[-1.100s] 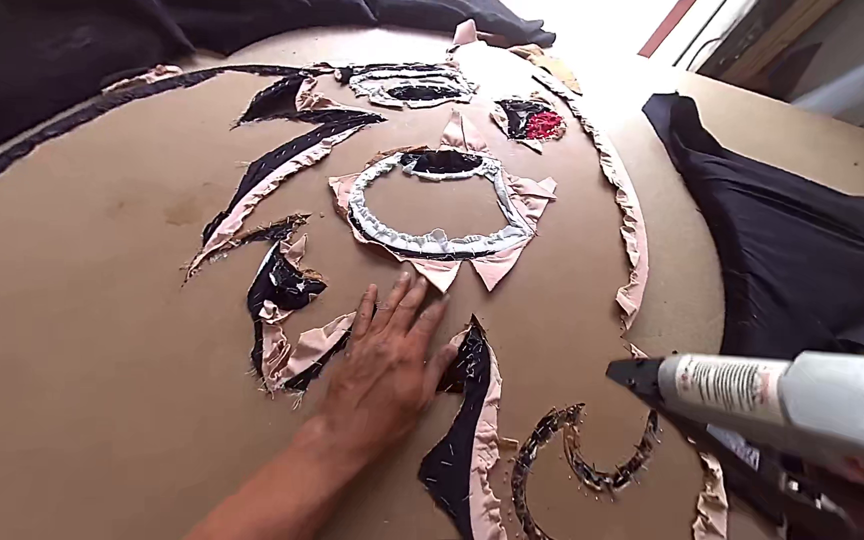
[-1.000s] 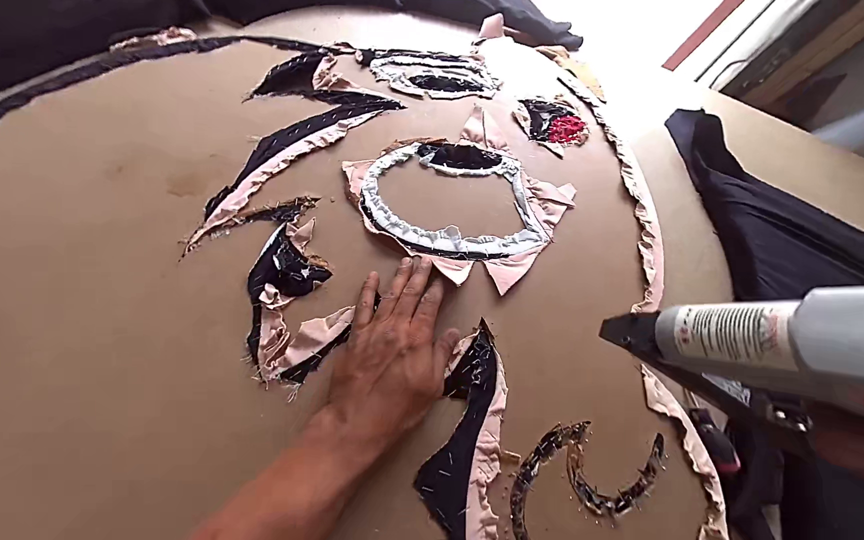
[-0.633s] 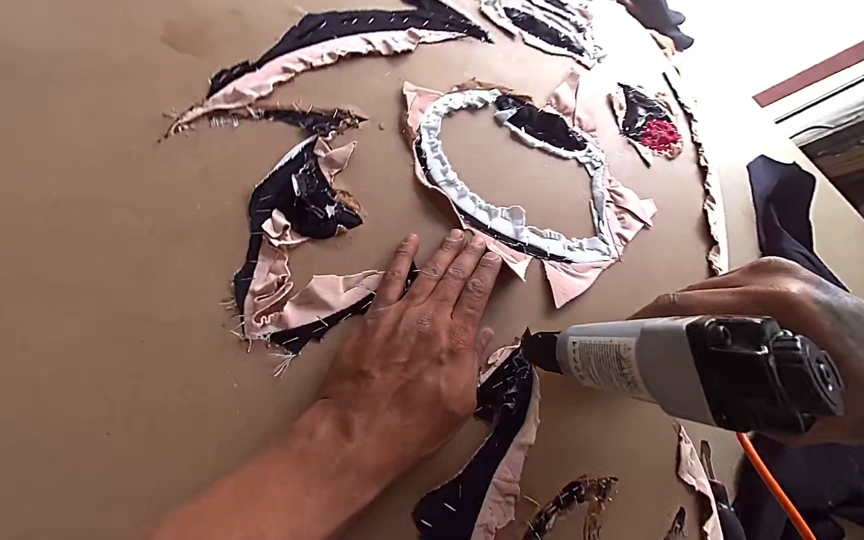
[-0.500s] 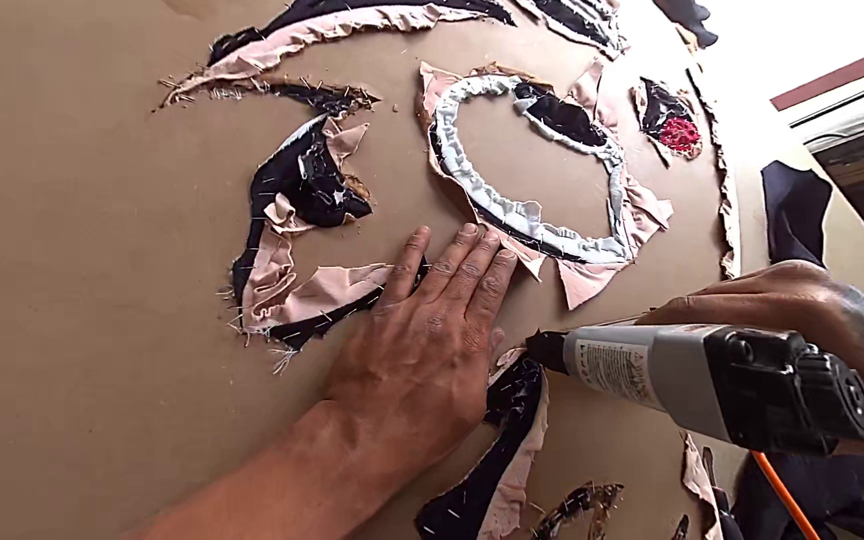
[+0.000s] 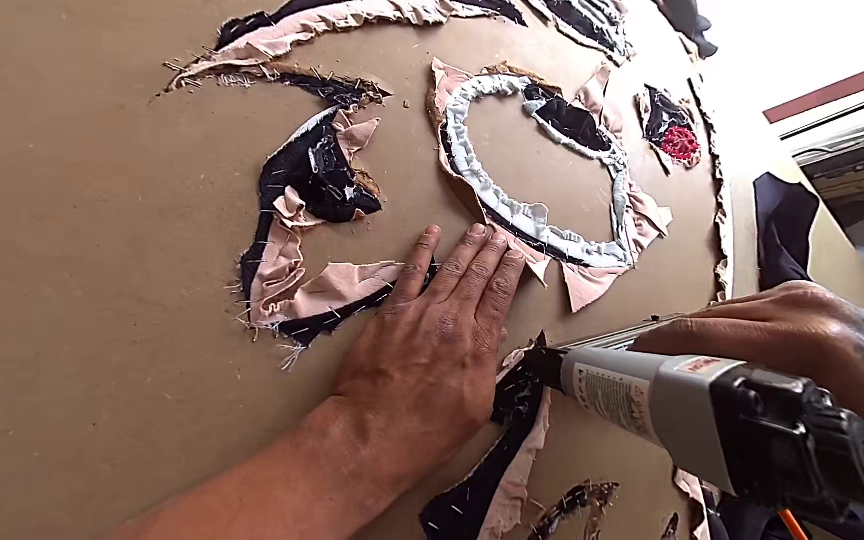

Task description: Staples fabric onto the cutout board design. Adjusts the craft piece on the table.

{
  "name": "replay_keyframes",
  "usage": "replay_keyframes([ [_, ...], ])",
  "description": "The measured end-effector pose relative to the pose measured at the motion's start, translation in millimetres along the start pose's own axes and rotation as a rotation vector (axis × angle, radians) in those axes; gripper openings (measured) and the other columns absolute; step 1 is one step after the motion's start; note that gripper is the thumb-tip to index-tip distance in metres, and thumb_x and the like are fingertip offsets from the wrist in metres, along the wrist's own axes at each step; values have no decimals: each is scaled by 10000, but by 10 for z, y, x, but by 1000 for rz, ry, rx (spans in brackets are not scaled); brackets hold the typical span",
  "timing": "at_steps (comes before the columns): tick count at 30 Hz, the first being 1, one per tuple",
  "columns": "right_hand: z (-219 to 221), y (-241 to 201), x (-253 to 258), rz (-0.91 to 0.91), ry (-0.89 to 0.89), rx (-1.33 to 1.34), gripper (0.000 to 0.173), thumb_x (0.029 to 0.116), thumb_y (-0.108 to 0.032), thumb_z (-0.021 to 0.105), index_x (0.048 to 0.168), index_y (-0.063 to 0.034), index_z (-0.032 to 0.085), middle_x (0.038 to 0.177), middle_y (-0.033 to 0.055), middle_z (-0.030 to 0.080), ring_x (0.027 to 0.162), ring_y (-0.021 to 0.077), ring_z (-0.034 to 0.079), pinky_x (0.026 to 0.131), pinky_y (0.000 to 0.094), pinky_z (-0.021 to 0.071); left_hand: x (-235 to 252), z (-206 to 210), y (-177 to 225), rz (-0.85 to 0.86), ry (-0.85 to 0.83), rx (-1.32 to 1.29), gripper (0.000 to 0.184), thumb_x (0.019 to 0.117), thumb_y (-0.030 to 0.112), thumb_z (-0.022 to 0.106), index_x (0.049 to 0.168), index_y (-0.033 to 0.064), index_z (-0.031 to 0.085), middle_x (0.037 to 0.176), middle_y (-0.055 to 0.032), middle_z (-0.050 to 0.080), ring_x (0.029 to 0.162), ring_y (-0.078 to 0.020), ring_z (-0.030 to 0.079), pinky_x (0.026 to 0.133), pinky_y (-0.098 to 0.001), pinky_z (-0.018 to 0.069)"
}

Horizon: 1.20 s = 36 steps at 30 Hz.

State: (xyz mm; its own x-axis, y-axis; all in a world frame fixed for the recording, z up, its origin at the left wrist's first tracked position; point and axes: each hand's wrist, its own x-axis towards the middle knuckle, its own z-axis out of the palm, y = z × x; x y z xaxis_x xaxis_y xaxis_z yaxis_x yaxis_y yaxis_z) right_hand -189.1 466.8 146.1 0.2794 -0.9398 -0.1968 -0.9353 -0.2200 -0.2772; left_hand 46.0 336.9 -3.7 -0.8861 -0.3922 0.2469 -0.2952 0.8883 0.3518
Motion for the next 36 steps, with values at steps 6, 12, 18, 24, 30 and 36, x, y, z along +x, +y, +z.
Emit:
replay_keyframes([
  [6, 105, -92, 15, -33, 28, -38, 303, 864, -457, 551, 961, -244, 743, 731, -134, 658, 638, -19, 614, 494, 229, 484, -11, -15, 0, -6, 2, -29, 601, 1025, 320, 408, 1578, 85, 409, 1646, -91, 388, 1555, -229, 299, 1287, -555, 177],
  [12, 132, -224, 10, -25, 21, -111, 228, 805, -376, 567, 928, -257, 719, 715, -136, 644, 600, -9, 598, 456, 240, 460, -3, -46, -26, -28, 55, -143, 579, 1030, 277, 415, 1575, 81, 406, 1610, -90, 444, 1530, -219, 355, 1286, -528, 219],
  [18, 83, -615, -355, 501, 139, 205, 240, 968, -496, 611, 1006, -265, 665, 742, -142, 633, 620, -35, 593, 522, 219, 518, 18, -93, -36, -102, 116, -298, 567, 1054, 277, 383, 1586, 81, 380, 1596, -58, 465, 1500, -171, 402, 1290, -441, 251],
  [24, 323, -1038, -472, 1063, 218, 428, 393, 943, -615, 568, 830, -255, 681, 594, -40, 630, 462, 144, 623, 403, 364, 552, 48, -79, -47, -99, 77, -291, 578, 1049, 290, 394, 1594, 102, 373, 1584, -53, 483, 1523, -196, 364, 1295, -471, 212],
  [30, 485, -1266, -355, 1121, 246, 440, 386, 958, -575, 556, 799, -243, 674, 565, -18, 602, 446, 163, 603, 398, 370, 536, 40, -104, -56, -100, 62, -322, 572, 1049, 280, 386, 1592, 100, 375, 1573, -66, 495, 1522, -213, 367, 1295, -481, 202],
  [36, 525, -1433, -232, 1165, 242, 367, 362, 961, -565, 558, 846, -241, 671, 580, -48, 616, 452, 134, 614, 397, 365, 548, 45, -126, -76, -95, 53, -352, 573, 1042, 263, 408, 1589, 95, 382, 1578, -77, 489, 1523, -230, 365, 1294, -494, 196],
])
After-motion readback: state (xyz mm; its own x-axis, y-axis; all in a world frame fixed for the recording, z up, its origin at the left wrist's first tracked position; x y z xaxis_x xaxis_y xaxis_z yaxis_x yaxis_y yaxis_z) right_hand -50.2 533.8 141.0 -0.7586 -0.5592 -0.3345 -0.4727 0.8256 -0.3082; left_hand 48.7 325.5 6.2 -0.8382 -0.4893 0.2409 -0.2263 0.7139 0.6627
